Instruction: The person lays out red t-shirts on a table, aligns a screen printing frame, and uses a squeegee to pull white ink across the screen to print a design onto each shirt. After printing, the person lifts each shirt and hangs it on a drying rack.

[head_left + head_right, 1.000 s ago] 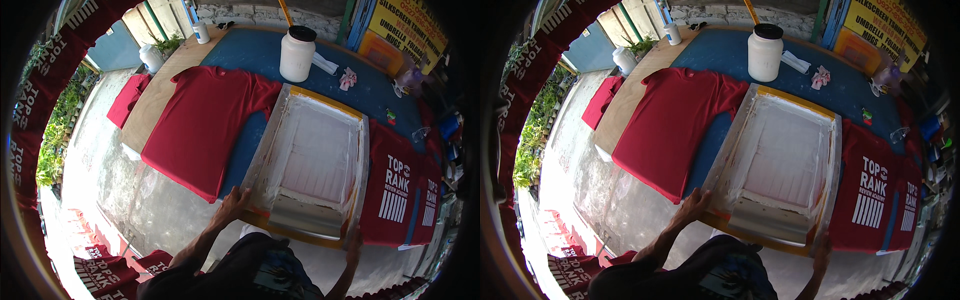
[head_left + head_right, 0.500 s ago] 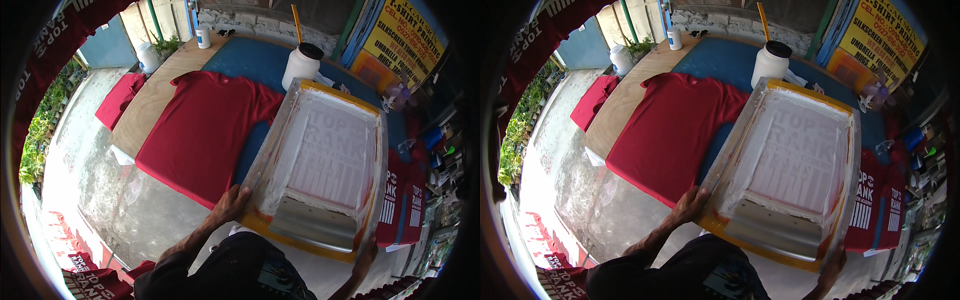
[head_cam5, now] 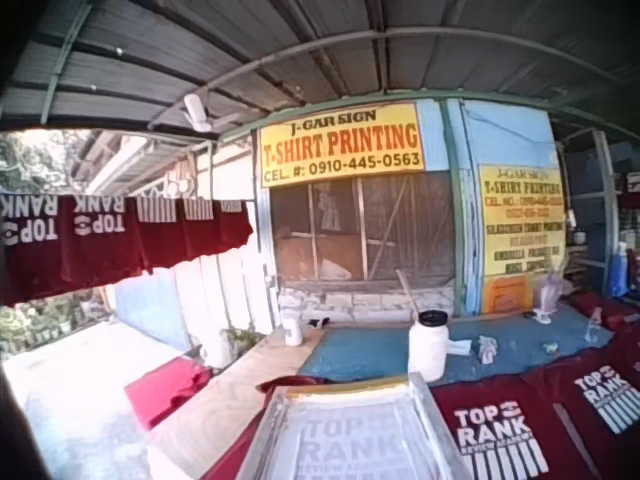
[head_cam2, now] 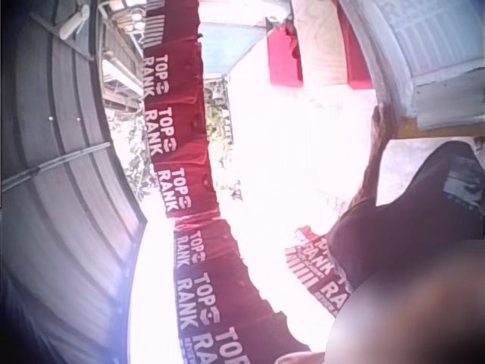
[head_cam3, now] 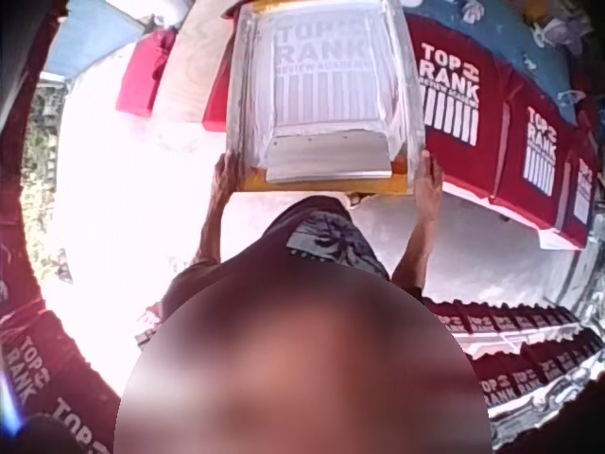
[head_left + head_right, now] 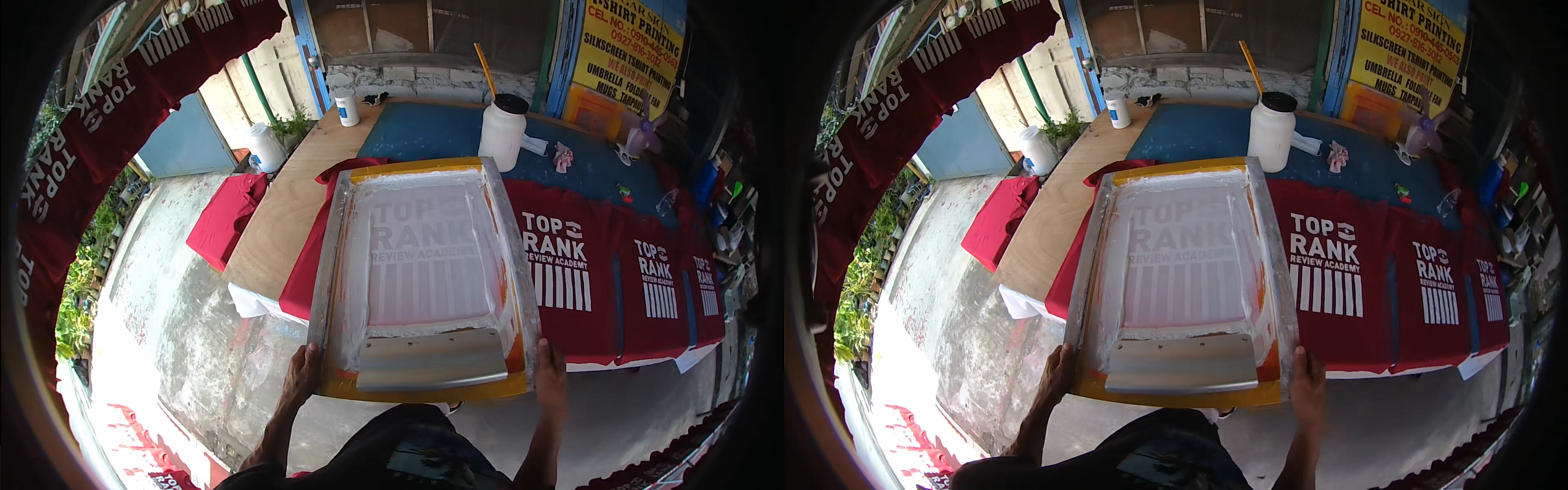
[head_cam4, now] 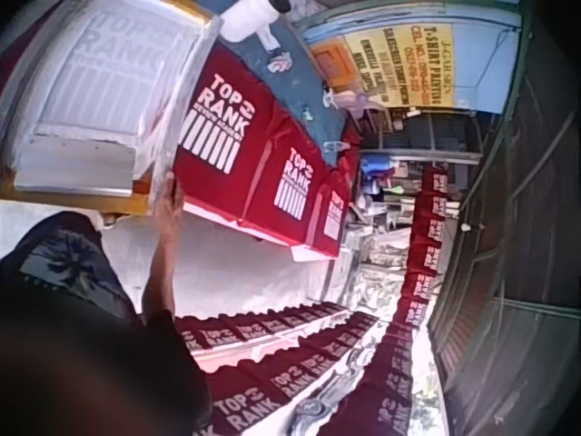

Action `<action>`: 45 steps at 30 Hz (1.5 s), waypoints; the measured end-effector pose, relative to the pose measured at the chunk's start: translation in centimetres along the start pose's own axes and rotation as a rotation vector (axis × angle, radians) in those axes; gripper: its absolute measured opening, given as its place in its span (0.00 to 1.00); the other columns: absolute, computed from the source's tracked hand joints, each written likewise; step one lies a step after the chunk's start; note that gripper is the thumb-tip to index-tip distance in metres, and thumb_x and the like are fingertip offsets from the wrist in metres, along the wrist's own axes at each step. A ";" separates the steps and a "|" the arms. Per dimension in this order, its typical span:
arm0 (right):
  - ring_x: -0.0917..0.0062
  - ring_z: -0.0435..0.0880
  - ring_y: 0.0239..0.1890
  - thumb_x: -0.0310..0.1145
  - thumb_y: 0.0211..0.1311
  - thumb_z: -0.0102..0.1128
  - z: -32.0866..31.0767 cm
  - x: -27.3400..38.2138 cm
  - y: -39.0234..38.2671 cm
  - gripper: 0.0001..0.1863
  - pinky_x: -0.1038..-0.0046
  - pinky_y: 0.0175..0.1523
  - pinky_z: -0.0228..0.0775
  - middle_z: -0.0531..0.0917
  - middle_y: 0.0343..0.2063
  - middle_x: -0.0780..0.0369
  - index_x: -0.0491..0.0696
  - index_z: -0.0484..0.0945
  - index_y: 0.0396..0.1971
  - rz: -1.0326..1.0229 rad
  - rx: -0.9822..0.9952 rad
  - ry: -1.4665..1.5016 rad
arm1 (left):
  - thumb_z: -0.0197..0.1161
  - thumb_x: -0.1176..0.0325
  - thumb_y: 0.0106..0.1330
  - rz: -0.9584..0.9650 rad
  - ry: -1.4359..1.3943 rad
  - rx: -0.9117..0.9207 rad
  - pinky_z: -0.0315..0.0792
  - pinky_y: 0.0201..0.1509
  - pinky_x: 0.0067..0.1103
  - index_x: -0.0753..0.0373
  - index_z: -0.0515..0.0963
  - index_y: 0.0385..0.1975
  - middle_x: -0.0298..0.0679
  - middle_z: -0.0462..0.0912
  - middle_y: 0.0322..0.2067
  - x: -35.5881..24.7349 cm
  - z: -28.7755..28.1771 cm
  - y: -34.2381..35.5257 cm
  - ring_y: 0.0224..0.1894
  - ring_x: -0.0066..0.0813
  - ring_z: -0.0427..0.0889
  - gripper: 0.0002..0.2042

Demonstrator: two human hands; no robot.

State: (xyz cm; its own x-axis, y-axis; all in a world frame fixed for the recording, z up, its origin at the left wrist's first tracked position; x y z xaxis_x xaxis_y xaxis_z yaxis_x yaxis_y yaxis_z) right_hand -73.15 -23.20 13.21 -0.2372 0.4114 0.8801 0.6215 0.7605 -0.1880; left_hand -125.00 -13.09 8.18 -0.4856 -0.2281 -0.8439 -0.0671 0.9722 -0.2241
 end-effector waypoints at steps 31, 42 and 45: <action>0.66 0.80 0.50 0.49 0.87 0.49 34.6 3.0 2.7 0.26 0.65 0.61 0.72 0.83 0.47 0.54 0.37 0.79 0.58 -0.048 -0.051 0.017 | 0.52 0.34 0.78 0.007 0.214 0.093 0.74 0.45 0.45 0.73 0.78 0.34 0.63 0.81 0.29 10.4 -17.4 35.7 0.40 0.59 0.84 0.37; 0.50 0.85 0.53 0.45 0.86 0.48 34.3 5.3 2.4 0.24 0.59 0.59 0.73 0.85 0.49 0.42 0.39 0.79 0.60 0.038 0.047 -0.246 | 0.56 0.40 0.78 0.081 0.258 0.125 0.75 0.53 0.48 0.73 0.81 0.37 0.63 0.84 0.35 10.6 -17.0 36.0 0.47 0.63 0.83 0.32; 0.46 0.86 0.52 0.45 0.86 0.48 34.2 5.2 2.3 0.24 0.57 0.58 0.74 0.85 0.48 0.41 0.38 0.80 0.58 0.051 0.054 -0.336 | 0.55 0.38 0.77 0.015 0.300 0.194 0.76 0.53 0.48 0.74 0.82 0.38 0.62 0.85 0.35 9.9 -17.2 35.8 0.45 0.62 0.85 0.34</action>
Point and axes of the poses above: each hand's wrist, its own y-axis towards the middle knuckle, its own z-axis out of the palm, x = y × z, the point moved 7 cm from there along y, towards the middle knuckle
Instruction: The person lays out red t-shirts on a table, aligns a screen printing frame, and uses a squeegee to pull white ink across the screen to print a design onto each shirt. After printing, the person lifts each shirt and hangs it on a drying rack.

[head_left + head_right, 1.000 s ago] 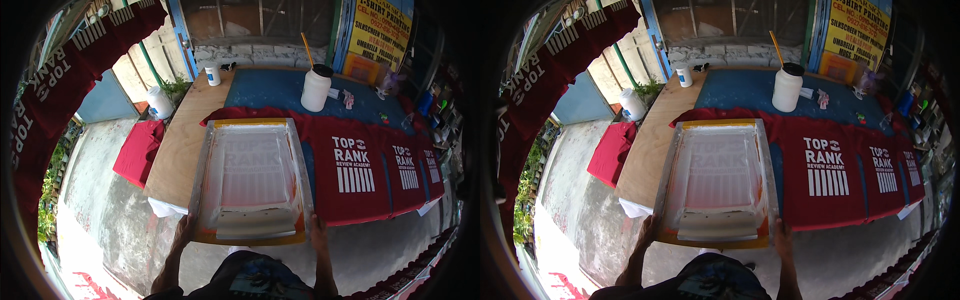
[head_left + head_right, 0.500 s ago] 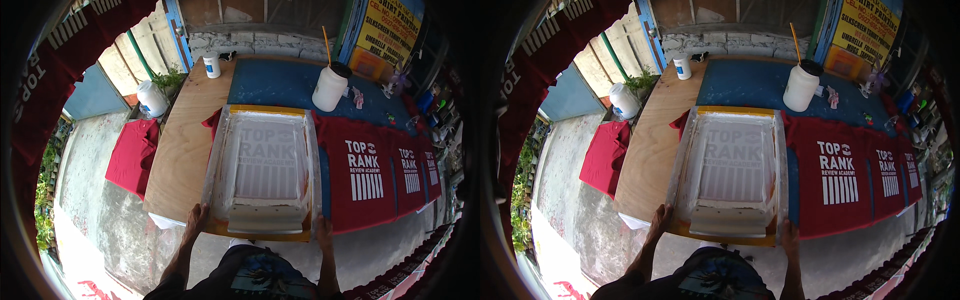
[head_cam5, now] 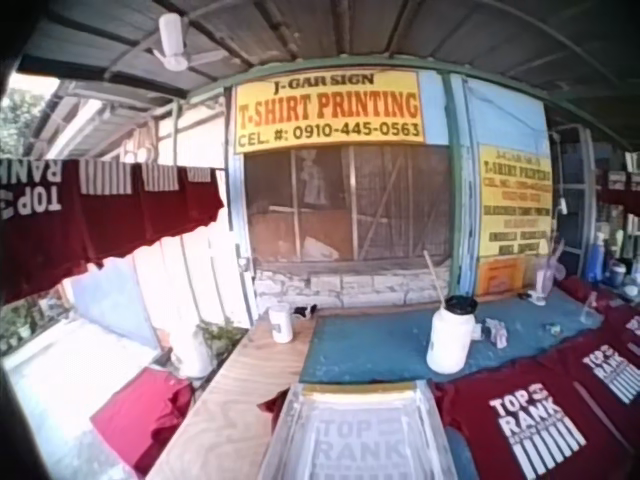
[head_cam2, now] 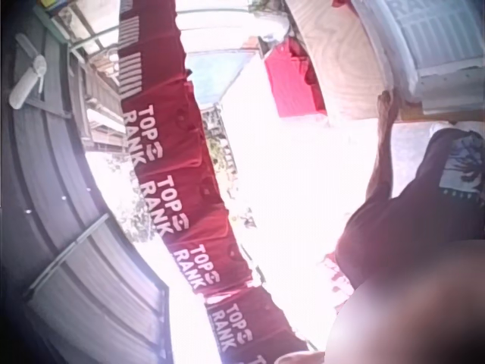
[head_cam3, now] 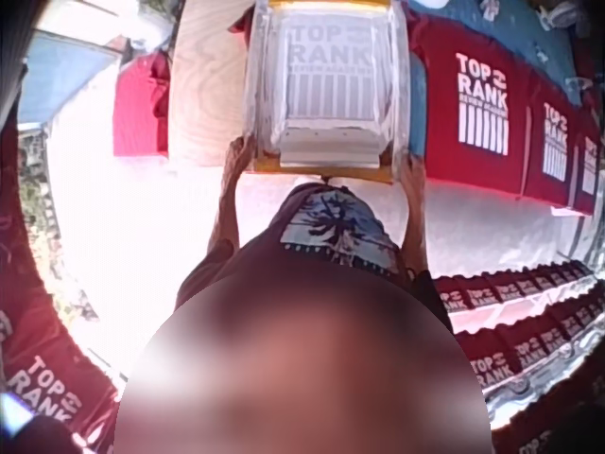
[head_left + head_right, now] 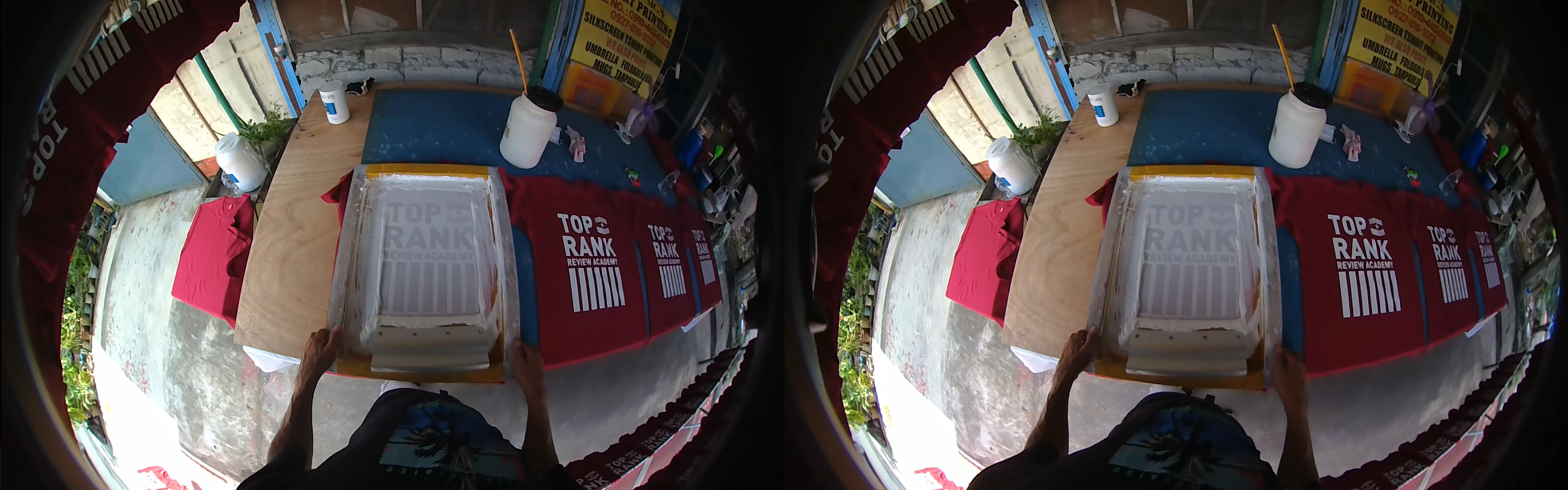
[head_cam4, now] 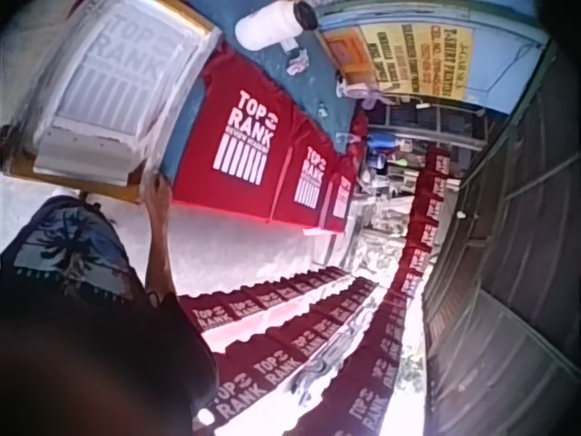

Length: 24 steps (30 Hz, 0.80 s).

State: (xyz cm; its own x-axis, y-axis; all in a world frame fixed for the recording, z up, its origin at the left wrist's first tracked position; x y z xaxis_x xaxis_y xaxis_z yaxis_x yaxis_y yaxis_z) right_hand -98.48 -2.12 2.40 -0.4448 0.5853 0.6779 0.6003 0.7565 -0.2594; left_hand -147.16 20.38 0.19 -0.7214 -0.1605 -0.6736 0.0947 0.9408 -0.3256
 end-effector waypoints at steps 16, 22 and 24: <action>0.47 0.84 0.58 0.44 0.73 0.68 -1.7 -0.2 -3.4 0.30 0.55 0.61 0.75 0.83 0.56 0.41 0.40 0.76 0.66 -0.202 -0.035 0.057 | 0.78 0.64 0.64 0.855 0.271 0.110 0.70 0.73 0.46 0.71 0.66 0.71 0.62 0.71 0.66 -18.4 5.5 -9.9 0.70 0.60 0.72 0.39; 0.41 0.69 0.75 0.46 0.66 0.75 -0.4 -1.0 -5.6 0.54 0.54 0.76 0.65 0.67 0.74 0.37 0.37 0.51 0.80 -0.230 0.090 0.077 | 0.73 0.76 0.58 1.169 0.648 0.363 0.63 0.79 0.49 0.72 0.63 0.72 0.63 0.68 0.68 -20.0 14.6 -11.2 0.73 0.65 0.67 0.40; 0.40 0.66 0.77 0.47 0.65 0.76 -0.4 -0.4 -6.0 0.59 0.54 0.77 0.63 0.63 0.76 0.38 0.37 0.45 0.82 -0.357 0.058 0.071 | 0.68 0.79 0.58 1.163 0.705 0.344 0.68 0.75 0.47 0.74 0.65 0.71 0.62 0.71 0.66 -20.5 15.3 -11.1 0.70 0.63 0.71 0.37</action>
Point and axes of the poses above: each hand's wrist, its own y-axis towards the middle knuckle, its own z-axis out of the palm, x = y × z, the point moved 7 cm from there along y, towards the middle knuckle
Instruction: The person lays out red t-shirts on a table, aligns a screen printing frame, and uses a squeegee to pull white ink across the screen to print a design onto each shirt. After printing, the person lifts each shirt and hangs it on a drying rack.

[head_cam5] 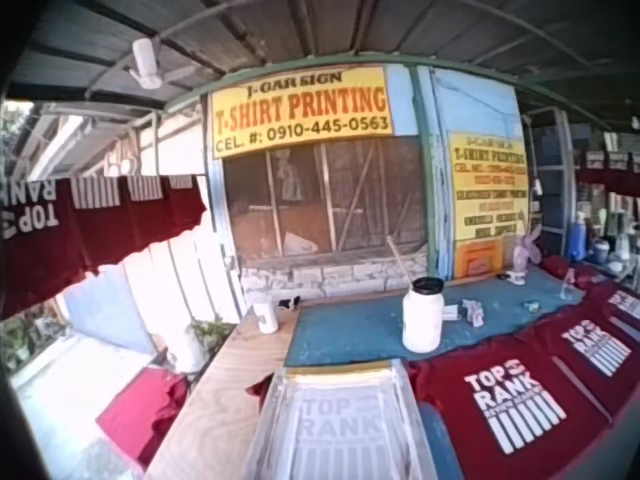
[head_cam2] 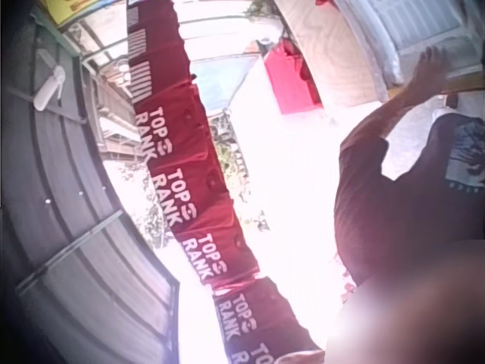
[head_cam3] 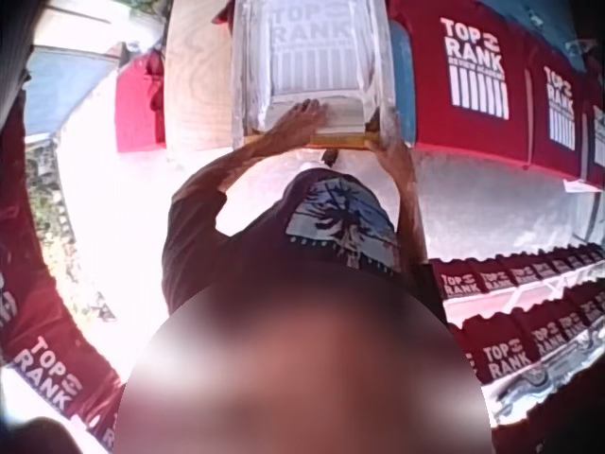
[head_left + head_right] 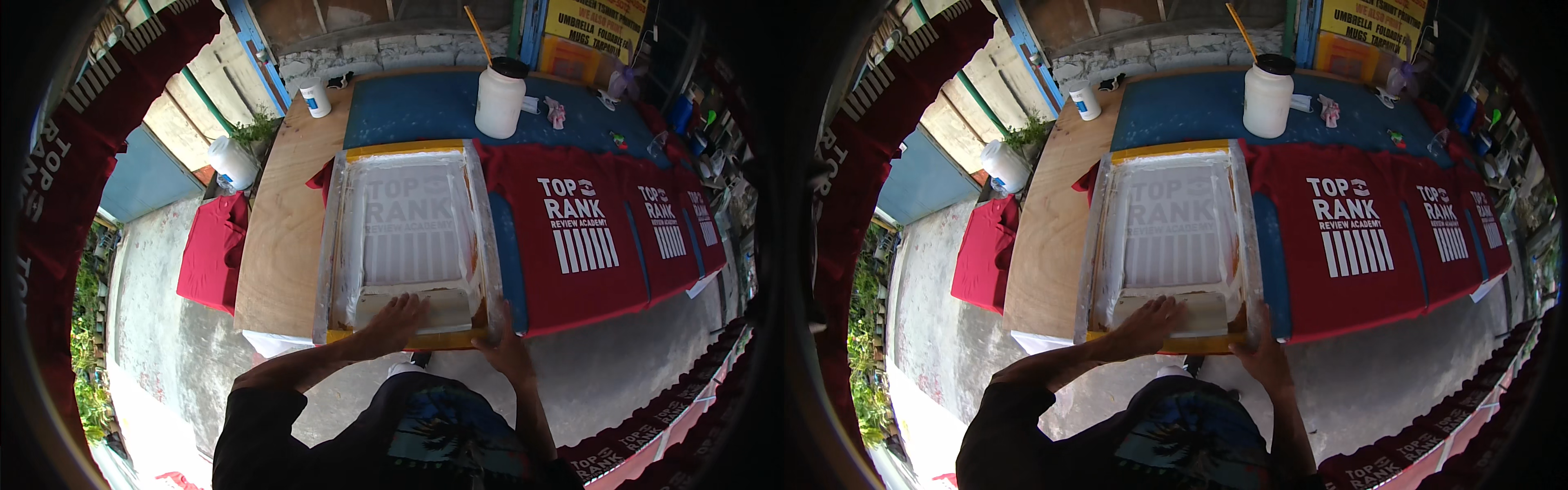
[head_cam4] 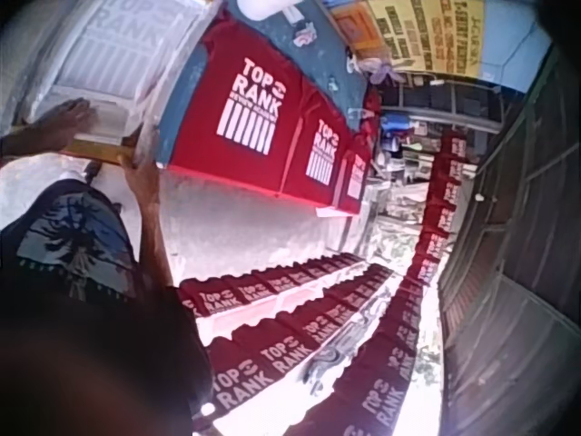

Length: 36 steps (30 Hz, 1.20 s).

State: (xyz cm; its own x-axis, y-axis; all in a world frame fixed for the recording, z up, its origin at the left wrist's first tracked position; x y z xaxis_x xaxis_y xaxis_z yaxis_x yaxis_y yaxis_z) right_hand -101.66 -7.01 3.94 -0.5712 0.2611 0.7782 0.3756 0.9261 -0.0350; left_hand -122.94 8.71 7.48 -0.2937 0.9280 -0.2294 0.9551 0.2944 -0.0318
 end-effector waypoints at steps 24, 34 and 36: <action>0.42 0.68 0.76 0.46 0.60 0.80 0.5 -2.5 1.8 0.64 0.52 0.77 0.66 0.62 0.78 0.42 0.44 0.42 0.84 0.086 0.009 0.021 | 0.59 0.84 0.65 -0.268 -0.185 -0.106 0.75 0.68 0.45 0.54 0.78 0.70 0.53 0.82 0.61 -2.0 -2.5 -0.6 0.64 0.56 0.82 0.31; 0.44 0.72 0.74 0.45 0.62 0.79 0.3 -0.8 2.7 0.64 0.52 0.73 0.72 0.62 0.78 0.41 0.43 0.39 0.84 0.086 0.047 0.056 | 0.62 0.83 0.64 -0.155 0.002 -0.327 0.75 0.64 0.42 0.54 0.78 0.67 0.48 0.78 0.55 4.8 -3.2 4.6 0.57 0.50 0.82 0.29; 0.45 0.72 0.74 0.44 0.62 0.78 0.2 -0.5 3.2 0.63 0.53 0.73 0.72 0.62 0.78 0.41 0.42 0.39 0.83 0.072 0.046 0.044 | 0.63 0.83 0.63 -0.134 0.025 -0.371 0.76 0.63 0.41 0.53 0.78 0.66 0.46 0.79 0.53 8.2 -4.2 7.2 0.56 0.48 0.83 0.29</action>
Point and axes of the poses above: each hand's wrist, its own y-axis towards the middle knuckle, its own z-axis out of the palm, x = y × z, the point moved 7 cm from there along y, towards the middle knuckle
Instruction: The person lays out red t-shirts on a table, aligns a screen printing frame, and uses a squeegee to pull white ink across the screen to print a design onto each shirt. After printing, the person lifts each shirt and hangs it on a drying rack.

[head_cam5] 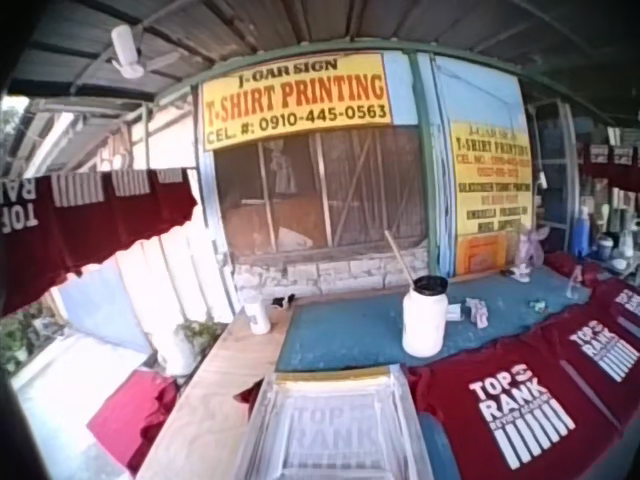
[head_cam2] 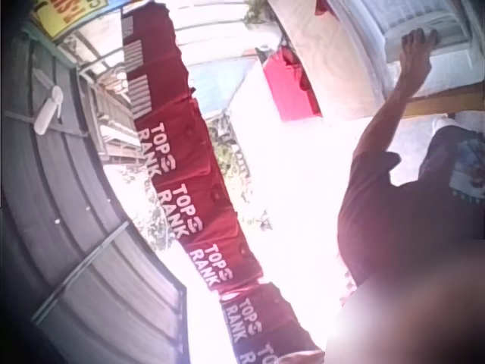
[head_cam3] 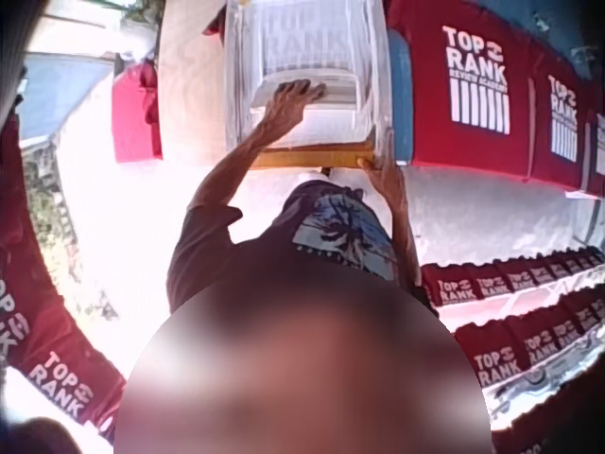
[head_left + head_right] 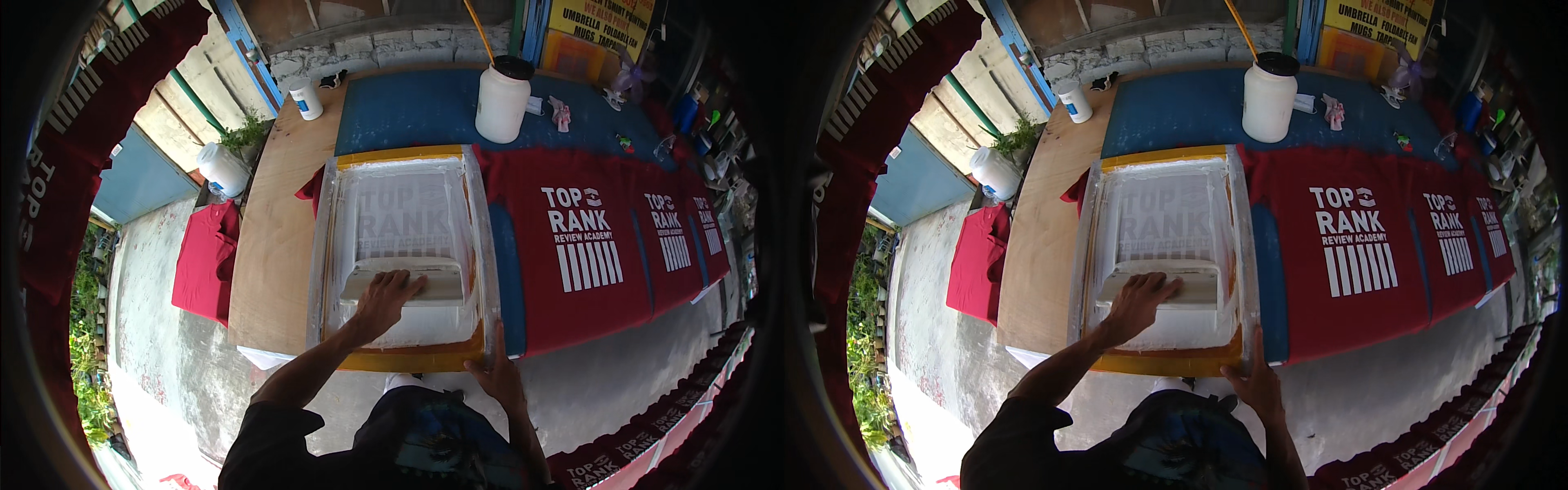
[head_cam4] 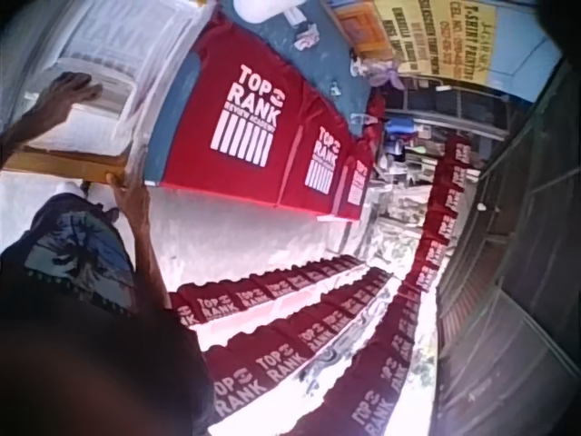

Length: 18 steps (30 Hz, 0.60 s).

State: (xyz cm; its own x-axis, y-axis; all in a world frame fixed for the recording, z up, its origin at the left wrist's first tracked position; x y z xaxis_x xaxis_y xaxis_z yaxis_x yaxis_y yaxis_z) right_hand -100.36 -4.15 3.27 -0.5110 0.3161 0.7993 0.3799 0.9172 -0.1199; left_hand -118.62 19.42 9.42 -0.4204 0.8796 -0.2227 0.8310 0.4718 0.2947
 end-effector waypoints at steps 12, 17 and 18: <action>0.54 0.89 0.59 0.51 0.61 0.80 0.8 1.4 2.3 0.65 0.57 0.59 0.84 0.69 0.75 0.43 0.43 0.41 0.84 0.156 0.055 0.039 | 0.62 0.85 0.64 -0.079 0.105 0.058 0.77 0.66 0.42 0.50 0.79 0.68 0.45 0.84 0.55 18.3 2.2 20.4 0.57 0.47 0.86 0.31; 0.54 0.85 0.64 0.50 0.61 0.80 0.0 1.4 2.7 0.64 0.58 0.59 0.85 0.67 0.77 0.45 0.43 0.43 0.84 0.115 0.004 -0.025 | 0.57 0.87 0.62 -0.142 -0.066 0.282 0.74 0.71 0.40 0.51 0.77 0.70 0.50 0.84 0.61 18.9 -0.3 21.6 0.61 0.49 0.84 0.35; 0.54 0.84 0.65 0.50 0.60 0.81 -0.1 1.6 2.8 0.64 0.59 0.58 0.85 0.66 0.77 0.45 0.43 0.43 0.84 0.092 0.012 -0.008 | 0.56 0.88 0.62 -0.163 -0.095 0.313 0.74 0.72 0.40 0.52 0.77 0.71 0.50 0.84 0.61 19.1 -0.9 21.5 0.61 0.49 0.84 0.35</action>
State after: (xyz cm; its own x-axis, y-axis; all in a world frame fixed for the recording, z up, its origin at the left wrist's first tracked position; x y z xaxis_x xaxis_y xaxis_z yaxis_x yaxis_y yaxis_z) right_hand -100.03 -1.12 4.22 -0.4810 0.4009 0.7797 0.4161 0.8872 -0.1995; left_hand -109.08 46.40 12.32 -0.5327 0.7780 -0.3331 0.8335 0.5504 -0.0475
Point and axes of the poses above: each hand's wrist, its own y-axis towards the middle knuckle, its own z-axis out of the palm, x = y × z, the point moved 7 cm from there along y, towards the middle knuckle
